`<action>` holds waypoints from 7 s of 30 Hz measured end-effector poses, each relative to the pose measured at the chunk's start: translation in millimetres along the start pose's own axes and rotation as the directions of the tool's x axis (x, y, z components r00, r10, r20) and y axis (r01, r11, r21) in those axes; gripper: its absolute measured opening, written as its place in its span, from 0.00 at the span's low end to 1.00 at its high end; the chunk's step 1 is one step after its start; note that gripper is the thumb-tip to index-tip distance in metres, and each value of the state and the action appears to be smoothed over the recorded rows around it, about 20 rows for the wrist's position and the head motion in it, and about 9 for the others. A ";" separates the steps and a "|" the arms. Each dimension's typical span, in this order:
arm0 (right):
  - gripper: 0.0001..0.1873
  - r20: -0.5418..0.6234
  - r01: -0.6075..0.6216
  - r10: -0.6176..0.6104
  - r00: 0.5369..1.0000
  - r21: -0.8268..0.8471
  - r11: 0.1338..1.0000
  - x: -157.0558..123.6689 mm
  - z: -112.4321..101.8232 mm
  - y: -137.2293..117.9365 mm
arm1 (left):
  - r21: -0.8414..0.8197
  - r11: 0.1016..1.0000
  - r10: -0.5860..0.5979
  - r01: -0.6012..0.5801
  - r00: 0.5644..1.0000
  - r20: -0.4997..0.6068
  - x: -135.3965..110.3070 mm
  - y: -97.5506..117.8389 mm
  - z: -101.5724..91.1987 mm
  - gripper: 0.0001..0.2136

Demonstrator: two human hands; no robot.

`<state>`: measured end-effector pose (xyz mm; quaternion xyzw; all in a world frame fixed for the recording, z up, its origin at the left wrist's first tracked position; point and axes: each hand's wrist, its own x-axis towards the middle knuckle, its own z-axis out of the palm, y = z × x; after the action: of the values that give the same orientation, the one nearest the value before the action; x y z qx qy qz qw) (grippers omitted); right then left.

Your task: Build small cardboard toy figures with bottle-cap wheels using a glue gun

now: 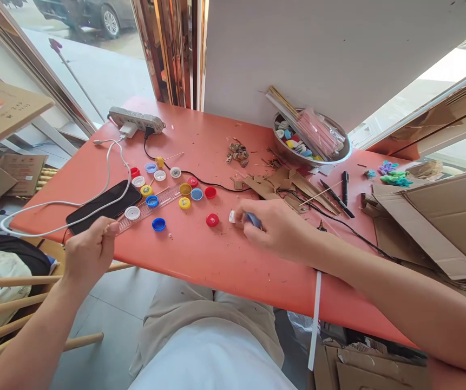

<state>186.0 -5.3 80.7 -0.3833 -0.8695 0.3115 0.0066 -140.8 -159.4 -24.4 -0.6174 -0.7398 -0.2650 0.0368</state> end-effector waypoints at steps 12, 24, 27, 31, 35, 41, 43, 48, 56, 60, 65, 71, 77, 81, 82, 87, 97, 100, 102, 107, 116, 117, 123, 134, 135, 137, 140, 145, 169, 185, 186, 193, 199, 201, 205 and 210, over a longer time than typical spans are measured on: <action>0.16 0.334 0.253 -0.006 0.943 -0.705 0.662 60.2 43.7 -32.5 | 0.194 0.979 0.017 -0.057 0.980 0.200 46.0 25.1 23.0 0.17; 0.23 0.083 -0.128 0.189 0.978 -0.473 0.872 106.1 19.3 -24.7 | 0.399 0.917 -0.206 -0.024 0.826 0.524 148.9 79.1 10.1 0.20; 0.31 0.074 -0.139 0.186 0.980 -0.413 0.900 109.1 31.7 -27.3 | 0.401 0.915 -0.211 -0.039 0.801 0.560 145.4 77.5 11.7 0.19; 0.38 0.094 -0.104 0.160 0.983 -0.435 0.894 114.5 45.4 -33.3 | 0.367 0.928 -0.187 -0.065 0.772 0.608 136.8 81.8 19.4 0.16; 0.31 0.114 -0.054 0.117 0.987 -0.451 0.891 121.4 48.0 -37.7 | 0.353 0.923 -0.120 -0.152 0.759 0.640 136.3 85.4 28.9 0.17; 0.29 0.089 -0.045 0.092 0.992 -0.430 0.902 125.3 53.3 -36.3 | 0.270 0.933 0.053 -0.238 0.832 0.552 136.4 71.9 42.1 0.17; 0.29 0.074 -0.025 0.063 0.995 -0.431 0.902 124.8 57.3 -35.4 | 0.233 0.938 0.126 -0.255 0.880 0.459 129.8 64.8 44.4 0.16; 0.28 0.056 0.027 -0.002 0.998 -0.448 0.893 120.6 64.6 -37.0 | 0.153 0.962 0.172 -0.225 0.939 0.299 92.0 55.4 40.8 0.12; 0.26 0.072 0.164 -0.147 0.986 -0.457 0.874 104.8 79.2 -44.8 | 0.124 0.932 0.310 -0.342 0.925 0.221 21.0 42.1 42.7 0.08; 0.25 0.127 0.187 -0.145 0.981 -0.457 0.870 96.5 84.4 -53.7 | 0.099 0.915 0.373 -0.391 0.914 0.160 14.7 32.5 45.8 0.11; 0.31 0.129 0.163 -0.118 0.985 -0.425 0.891 93.5 89.1 -56.7 | 0.177 0.956 0.235 -0.234 0.972 0.011 25.5 19.1 44.1 0.13; 0.37 0.088 0.178 -0.155 0.984 -0.446 0.877 88.2 105.1 -53.2 | 0.226 0.966 0.123 -0.126 0.992 0.029 34.6 8.6 46.7 0.12; 0.23 0.139 0.286 -0.250 0.958 -0.451 0.845 89.8 105.3 -55.6 | 0.165 0.981 0.091 -0.099 0.994 0.057 33.8 6.2 49.0 0.12; 0.22 0.144 0.298 -0.261 0.954 -0.454 0.839 96.0 98.4 -55.7 | 0.099 0.991 0.094 -0.094 0.996 0.014 32.0 2.8 51.5 0.10; 0.22 0.136 0.294 -0.261 0.956 -0.452 0.842 96.8 97.1 -55.9 | 0.082 0.992 0.099 -0.098 0.995 -0.011 31.2 2.3 52.5 0.10; 0.23 0.090 0.258 -0.243 0.966 -0.433 0.864 94.8 86.3 -59.7 | 0.046 0.992 0.121 -0.116 0.983 -0.137 27.3 0.2 56.9 0.12; 0.22 -0.464 -0.328 0.128 0.876 -0.380 0.865 96.9 -52.6 9.2 | -0.001 0.991 0.132 -0.135 0.969 -0.208 22.9 -6.5 59.7 0.08; 0.20 -0.630 -0.473 0.245 0.737 -0.221 0.853 103.0 -96.7 55.1 | -0.056 0.992 0.099 -0.113 0.975 -0.200 25.0 -0.8 58.2 0.07; 0.18 -0.630 -0.507 0.341 0.698 -0.097 0.857 105.4 -114.8 83.2 | -0.111 0.988 0.086 -0.107 0.980 -0.182 32.8 9.6 53.0 0.07; 0.08 -0.589 -0.488 0.401 0.702 0.012 0.873 95.6 -128.5 124.3 | -0.220 0.948 0.230 -0.231 0.973 -0.033 77.0 56.1 32.9 0.07; 0.16 -0.722 -0.236 0.184 0.667 0.029 0.971 -8.0 -75.8 120.7 | -0.422 0.855 0.431 -0.302 0.867 0.252 215.7 191.5 81.0 0.08; 0.15 -0.736 -0.164 0.132 0.663 0.030 0.986 -22.4 -62.1 121.6 | -0.450 0.840 0.448 -0.302 0.854 0.263 232.4 210.9 91.4 0.08; 0.19 -0.838 -0.094 0.133 0.529 0.098 0.991 -83.2 9.3 135.3 | -0.518 0.798 0.513 -0.308 0.798 0.316 297.5 303.6 139.6 0.15; 0.24 -0.963 -0.103 0.158 0.217 0.138 0.985 -92.8 24.6 143.1 | -0.472 0.802 0.534 -0.365 0.792 0.296 210.8 216.2 114.6 0.15; 0.24 -0.966 -0.090 0.145 0.216 0.128 0.988 -91.6 25.6 141.8 | -0.453 0.812 0.528 -0.367 0.793 0.304 196.1 198.3 105.7 0.14; 0.24 -0.970 -0.074 0.117 0.212 0.104 0.992 -89.8 28.2 139.2 | -0.378 0.863 0.463 -0.335 0.822 0.330 171.2 160.6 87.7 0.14; 0.25 -0.973 -0.069 0.093 0.213 0.080 0.994 -88.2 31.3 135.0 | -0.165 0.966 0.240 -0.196 0.921 0.306 152.5 104.3 63.8 0.14; 0.25 -0.972 -0.073 0.095 0.217 0.080 0.994 -85.6 32.0 131.5 | 0.126 0.989 -0.107 0.078 0.964 0.245 155.5 50.0 43.8 0.19; 0.30 -0.975 0.005 0.075 0.209 0.078 0.997 -83.5 31.6 144.8 | 0.210 0.954 0.103 -0.213 0.892 0.440 169.2 49.3 56.5 0.15; 0.28 -0.951 0.016 0.042 0.308 0.049 0.999 -85.5 32.1 147.2 | 0.366 0.778 0.119 -0.511 0.692 0.712 266.4 175.9 103.9 0.18; 0.27 -0.950 0.017 0.031 0.309 0.039 0.999 -85.9 32.3 146.5 | 0.372 0.777 0.110 -0.508 0.691 0.715 268.2 172.6 102.9 0.16; 0.27 -0.979 0.055 -0.022 0.205 -0.011 0.998 -95.1 26.3 137.3 | 0.292 0.875 0.111 -0.387 0.746 0.656 271.9 139.2 77.8 0.16; 0.30 -0.990 0.140 0.062 0.128 0.080 0.987 -99.7 19.0 131.9 | -0.387 0.908 0.158 0.162 0.722 0.674 243.3 121.5 53.6 0.23; 0.29 -0.968 0.165 0.090 0.236 0.131 0.978 -95.3 19.9 131.4 | -0.584 0.764 0.258 0.275 0.698 0.668 227.9 123.7 48.7 0.28; 0.18 -0.813 0.126 -0.004 0.582 0.085 0.988 -76.1 19.8 119.1 | -0.716 0.601 0.408 0.355 0.634 0.657 196.9 151.3 45.2 0.33; 0.18 -0.686 -0.060 -0.301 0.662 -0.449 0.892 -45.1 14.2 78.5 | -0.732 0.505 0.653 0.458 0.353 0.671 162.8 199.7 45.6 0.36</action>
<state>266.3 -2.9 36.6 -0.4071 -0.8616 -0.0738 0.2941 19.7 25.5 67.9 -0.6289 -0.3322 -0.1877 -0.6774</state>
